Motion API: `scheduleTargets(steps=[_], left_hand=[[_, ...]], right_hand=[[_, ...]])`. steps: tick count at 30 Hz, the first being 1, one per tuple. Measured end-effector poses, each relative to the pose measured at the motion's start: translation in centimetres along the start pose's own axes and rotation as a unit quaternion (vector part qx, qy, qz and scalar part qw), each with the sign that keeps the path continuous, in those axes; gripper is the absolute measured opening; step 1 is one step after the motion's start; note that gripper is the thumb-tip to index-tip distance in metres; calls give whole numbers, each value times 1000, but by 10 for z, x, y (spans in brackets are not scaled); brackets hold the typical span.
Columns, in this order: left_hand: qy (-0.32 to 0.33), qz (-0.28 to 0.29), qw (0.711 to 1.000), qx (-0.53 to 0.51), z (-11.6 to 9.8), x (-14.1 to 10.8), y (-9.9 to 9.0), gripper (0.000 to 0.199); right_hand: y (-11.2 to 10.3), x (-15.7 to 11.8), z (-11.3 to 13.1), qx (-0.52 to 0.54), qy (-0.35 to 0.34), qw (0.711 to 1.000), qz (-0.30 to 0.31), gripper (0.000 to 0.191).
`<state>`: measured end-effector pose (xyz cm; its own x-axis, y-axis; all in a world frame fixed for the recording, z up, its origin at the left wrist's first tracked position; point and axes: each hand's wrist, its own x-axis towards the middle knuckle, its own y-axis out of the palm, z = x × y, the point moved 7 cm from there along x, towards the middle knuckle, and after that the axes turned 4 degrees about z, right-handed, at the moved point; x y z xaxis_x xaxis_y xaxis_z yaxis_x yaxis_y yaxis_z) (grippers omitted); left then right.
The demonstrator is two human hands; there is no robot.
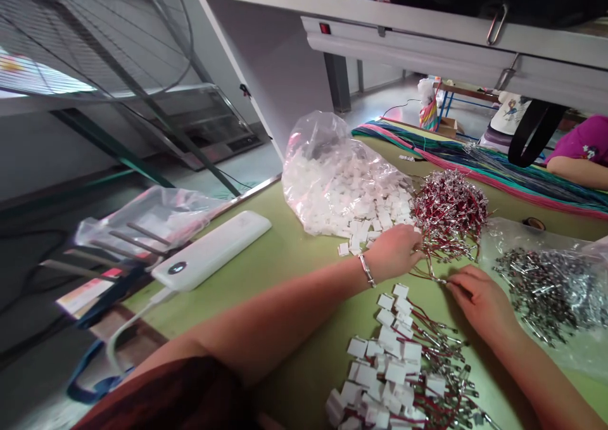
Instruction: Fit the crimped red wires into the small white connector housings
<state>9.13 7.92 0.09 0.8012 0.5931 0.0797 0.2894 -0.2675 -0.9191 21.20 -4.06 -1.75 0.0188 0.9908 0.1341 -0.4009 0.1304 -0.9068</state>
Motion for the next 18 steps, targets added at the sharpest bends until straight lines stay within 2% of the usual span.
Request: scheduleTargets(steps=[4, 7, 10, 13, 18], left_hand=[[10, 30, 998, 52, -1, 1, 11, 15], [17, 28, 998, 47, -1, 2, 10, 17], [43, 3, 999, 22, -2, 2, 1, 16], [75, -37, 996, -17, -7, -1, -9, 14], [88, -67, 990, -85, -11, -2, -11, 10]], right_hand=[[13, -2, 15, -104, -19, 994, 41, 19], [18, -6, 21, -116, -20, 989, 87, 12], [15, -10, 20, -100, -14, 989, 105, 7], [6, -10, 16, -55, -11, 996, 75, 11], [-18, -6, -2, 54, 28, 997, -58, 25]])
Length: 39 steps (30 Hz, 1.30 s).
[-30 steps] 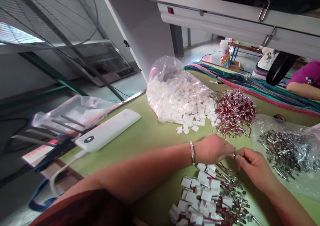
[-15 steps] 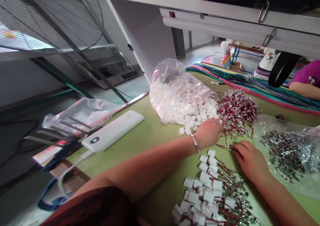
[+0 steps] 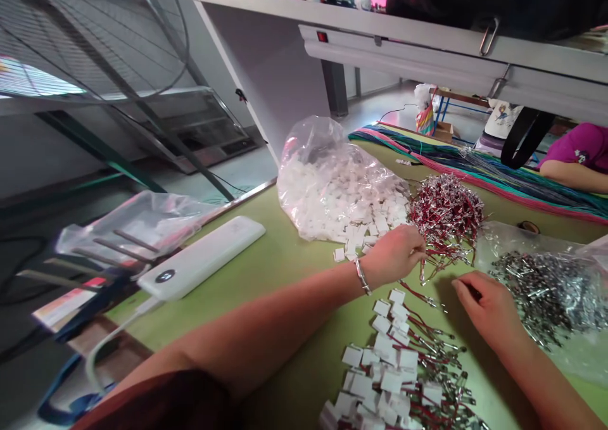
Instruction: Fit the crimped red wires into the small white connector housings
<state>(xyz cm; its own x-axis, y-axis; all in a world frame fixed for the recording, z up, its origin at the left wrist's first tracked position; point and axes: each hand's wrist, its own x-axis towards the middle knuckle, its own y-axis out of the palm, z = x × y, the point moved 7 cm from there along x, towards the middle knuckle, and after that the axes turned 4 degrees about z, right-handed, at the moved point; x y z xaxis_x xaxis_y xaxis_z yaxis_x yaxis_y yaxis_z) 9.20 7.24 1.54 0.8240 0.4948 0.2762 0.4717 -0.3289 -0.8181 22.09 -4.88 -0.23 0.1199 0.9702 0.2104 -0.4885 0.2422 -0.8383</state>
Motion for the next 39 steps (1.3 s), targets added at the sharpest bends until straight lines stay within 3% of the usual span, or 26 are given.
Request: scheduleTargets(steps=[4, 7, 11, 15, 17, 19, 22, 24, 25, 27, 30, 33, 36, 39], left_hand=[[-4, -1, 1000, -26, -3, -1, 3, 10], [-11, 7, 999, -35, -6, -2, 4, 12], [-1, 13, 1000, -25, -14, -5, 5, 12], [-12, 18, 999, -41, -19, -6, 5, 12], [-54, -3, 992, -111, -17, -7, 0, 11], [-107, -12, 961, -255, -13, -8, 1, 7], [-144, 42, 844, -515, -16, -10, 15, 16], [-135, 84, 778, -608, -22, -12, 23, 21], [-126, 93, 767, -622, -24, -12, 24, 22], [-103, 78, 773, -621, -26, -11, 19, 20], [-72, -4, 778, -624, -21, -7, -2, 19], [-78, -57, 768, -634, -9, -2, -17, 21], [-143, -88, 780, -603, 11, -1, -15, 18], [-213, -47, 824, -523, 22, -4, 1, 17]], right_hand=[[-12, 2, -20, 108, 111, 984, -82, 27], [-11, 1, -29, 221, 180, 954, -98, 40], [-10, 4, -24, 255, 158, 949, -93, 48], [-10, 4, -17, 202, 117, 968, -89, 31], [-6, 4, -14, 184, 104, 975, -70, 26], [1, 4, -6, 163, 80, 982, -45, 24], [10, 2, 19, 96, -9, 995, -8, 22], [13, -1, 35, 47, -62, 997, 5, 22], [12, -2, 41, 33, -77, 996, 6, 22], [5, -1, 45, 31, -93, 995, 7, 21], [-17, 6, 25, 55, -68, 996, 15, 19], [-49, 14, -31, -20, 49, 998, -26, 23], [-51, 17, -78, -197, 98, 975, 42, 20], [-41, 14, -93, -298, 94, 947, 77, 20]])
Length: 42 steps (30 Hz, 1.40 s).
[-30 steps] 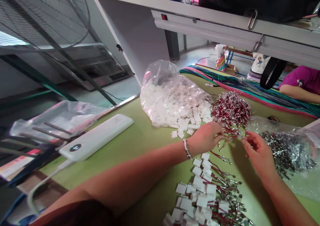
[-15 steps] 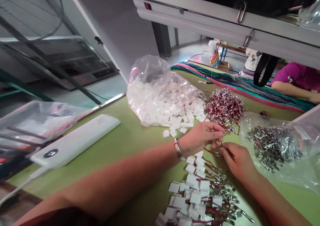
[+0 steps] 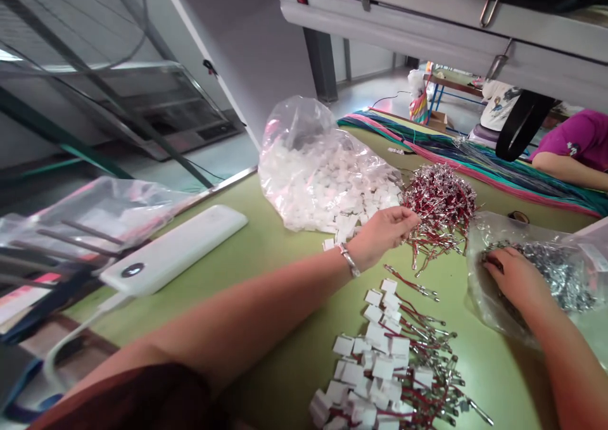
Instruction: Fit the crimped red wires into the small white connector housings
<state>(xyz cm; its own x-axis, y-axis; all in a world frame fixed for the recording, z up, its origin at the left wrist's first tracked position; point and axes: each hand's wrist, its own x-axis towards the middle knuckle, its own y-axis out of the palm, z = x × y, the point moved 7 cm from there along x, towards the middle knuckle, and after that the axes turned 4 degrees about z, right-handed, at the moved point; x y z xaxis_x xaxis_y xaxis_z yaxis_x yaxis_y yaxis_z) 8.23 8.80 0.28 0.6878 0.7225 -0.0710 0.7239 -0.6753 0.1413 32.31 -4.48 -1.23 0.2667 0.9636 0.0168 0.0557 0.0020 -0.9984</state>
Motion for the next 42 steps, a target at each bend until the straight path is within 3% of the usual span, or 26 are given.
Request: scheduleTargets(steps=[4, 8, 10, 12, 16, 18, 22, 25, 28, 33, 35, 38, 40, 42], left_hand=[[-6, 31, 987, 157, 8, -1, 8, 16], [-1, 60, 976, 207, 11, -4, 17, 21], [2, 81, 970, 228, 14, -6, 23, 23], [14, 110, 964, 241, 16, -9, 32, 22], [39, 152, 959, 235, 19, -16, 45, 19], [41, 155, 960, 230, 19, -18, 48, 19], [36, 158, 957, 242, 20, -18, 48, 20], [78, 165, 941, 286, 15, -19, 47, 21], [179, 181, 896, 363, 4, -24, 49, 20], [340, 233, 738, 534, 3, -44, 63, 20], [359, 244, 711, 553, 5, -46, 66, 20], [333, 277, 732, 526, 1, -38, 65, 18], [310, 310, 754, 489, -3, -29, 63, 18], [315, 302, 759, 484, -8, -21, 60, 17]], right_hand=[[1, -4, 12, -75, -7, 997, -3, 26], [-21, -11, 18, -64, 28, 995, -67, 28], [-31, -17, 26, 16, 39, 994, -98, 28], [-32, -21, 44, 156, 15, 984, -88, 28], [-20, -29, 89, 390, -27, 920, -30, 30], [-17, -32, 100, 426, -30, 904, -30, 28], [-25, -34, 106, 418, -56, 904, -73, 24], [-32, -33, 106, 416, -79, 902, -80, 23], [-30, -31, 107, 438, -74, 896, -31, 23], [-18, -35, 115, 456, -58, 884, 84, 26], [-13, -37, 116, 460, -39, 880, 110, 29], [-9, -36, 116, 441, -43, 889, 118, 29], [-11, -35, 119, 401, -84, 906, 102, 26], [-14, -36, 125, 353, -128, 923, 83, 24]])
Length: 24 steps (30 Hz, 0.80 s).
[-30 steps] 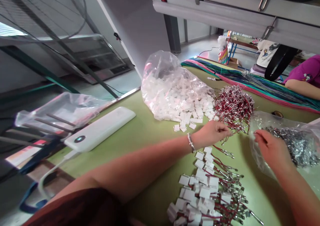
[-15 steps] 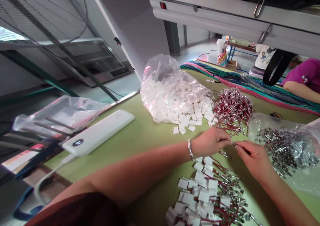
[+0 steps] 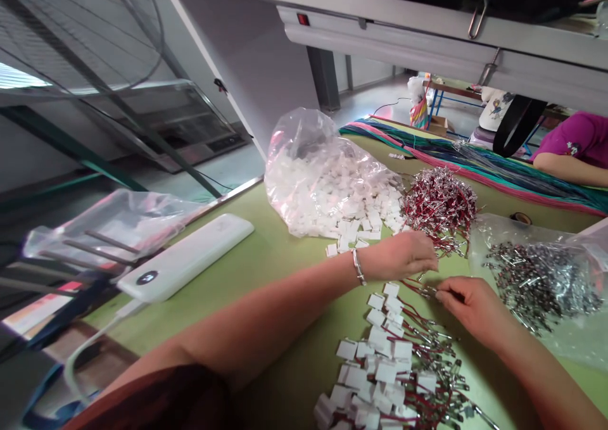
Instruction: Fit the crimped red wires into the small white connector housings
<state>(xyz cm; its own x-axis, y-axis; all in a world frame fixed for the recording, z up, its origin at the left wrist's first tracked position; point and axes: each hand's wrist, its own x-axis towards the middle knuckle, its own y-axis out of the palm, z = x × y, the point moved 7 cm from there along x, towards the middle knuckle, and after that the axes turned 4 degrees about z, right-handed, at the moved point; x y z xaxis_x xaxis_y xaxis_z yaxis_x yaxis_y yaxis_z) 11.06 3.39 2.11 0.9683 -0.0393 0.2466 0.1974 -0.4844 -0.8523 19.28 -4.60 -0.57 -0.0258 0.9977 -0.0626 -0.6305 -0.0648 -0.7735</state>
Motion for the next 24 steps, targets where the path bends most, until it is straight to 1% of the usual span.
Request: scheduleTargets(steps=[2, 4, 6, 7, 9, 10, 12, 13, 14, 16, 18, 20, 22, 24], left_hand=[[-7, -12, 999, 52, 6, 2, -2, 20], [-10, 3, 994, 105, 10, 3, 5, 22], [-10, 19, 992, 127, 11, 4, 14, 20], [-7, 21, 991, 131, 12, 5, 17, 19], [2, 11, 991, 131, 12, 5, 20, 20], [6, 0, 992, 127, 12, 5, 19, 21], [10, -25, 994, 108, 15, 4, 16, 23], [5, -41, 995, 88, 17, 3, 13, 22], [-6, -63, 996, 62, 20, 2, 9, 21], [-40, -126, 991, -8, 26, -1, -2, 17], [-85, -203, 972, -83, 32, -6, -14, 13], [-132, -260, 945, -146, 36, -11, -22, 10], [-184, -283, 920, -201, 41, -14, -23, 9], [-236, -282, 892, -263, 45, -17, -20, 10]], right_hand=[[1, -1, 6, -43, -18, 999, 2, 23], [-2, -2, 9, -69, -13, 998, -6, 20], [-14, -4, 6, -84, 4, 996, -26, 21], [-24, -5, 2, -92, 16, 995, -43, 23], [-48, -7, -14, -123, 51, 987, -84, 26], [-61, -8, -25, -153, 78, 979, -107, 26], [-83, -10, -52, -234, 154, 951, -135, 27], [-89, -11, -66, -269, 189, 936, -127, 26], [-92, -11, -77, -291, 208, 927, -115, 25], [-87, -9, -93, -310, 218, 921, -85, 22], [-78, -7, -100, -323, 204, 921, -69, 18], [-69, -5, -103, -349, 193, 914, -72, 18], [-63, -5, -102, -378, 174, 905, -85, 19], [-64, -5, -99, -393, 155, 900, -109, 20]])
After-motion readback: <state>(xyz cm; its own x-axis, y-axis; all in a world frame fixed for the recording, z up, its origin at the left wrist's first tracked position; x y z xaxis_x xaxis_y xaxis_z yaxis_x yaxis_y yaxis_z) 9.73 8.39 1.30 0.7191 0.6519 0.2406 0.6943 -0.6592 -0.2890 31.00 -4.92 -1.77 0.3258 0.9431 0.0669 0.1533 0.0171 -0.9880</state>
